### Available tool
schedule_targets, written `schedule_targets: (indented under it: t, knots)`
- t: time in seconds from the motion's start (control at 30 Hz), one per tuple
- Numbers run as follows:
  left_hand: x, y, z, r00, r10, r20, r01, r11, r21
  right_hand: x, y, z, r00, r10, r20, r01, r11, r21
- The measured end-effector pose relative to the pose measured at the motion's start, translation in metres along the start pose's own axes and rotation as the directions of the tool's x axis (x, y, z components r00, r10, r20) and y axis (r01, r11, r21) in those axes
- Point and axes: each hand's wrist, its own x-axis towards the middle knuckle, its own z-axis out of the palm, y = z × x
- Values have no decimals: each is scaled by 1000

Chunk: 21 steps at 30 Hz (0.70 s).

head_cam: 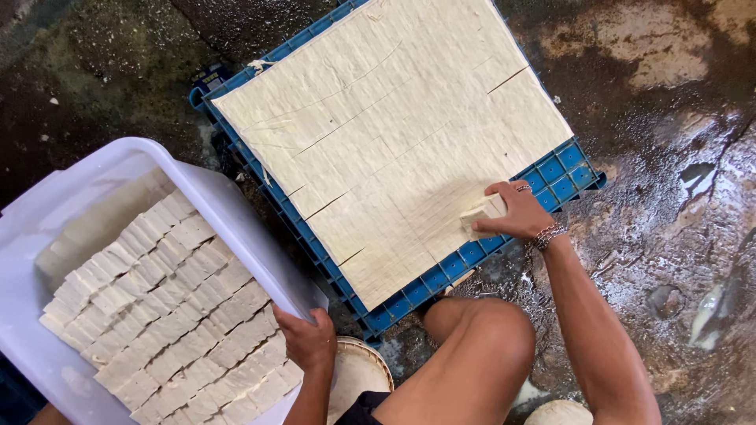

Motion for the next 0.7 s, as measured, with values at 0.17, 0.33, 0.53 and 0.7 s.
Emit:
schedule_targets:
  t: [0.17, 0.33, 0.53, 0.7]
  knots:
    - [-1, 15, -15, 984, 157, -89, -165, 981, -98, -2, 2, -12, 997, -69, -18, 69, 997, 41]
    - [-63, 56, 2, 720, 669, -183, -676, 616, -404, -2, 24, -27, 963, 64, 262, -221, 744, 631]
    - [-98, 221, 116, 609, 421, 672, 384, 585, -715, 10, 34, -40, 926, -2, 377, -305, 585, 751]
    - [-101, 264, 162, 448, 374, 812, 732, 368, -574, 7, 38, -27, 963, 3, 270, -156, 823, 546]
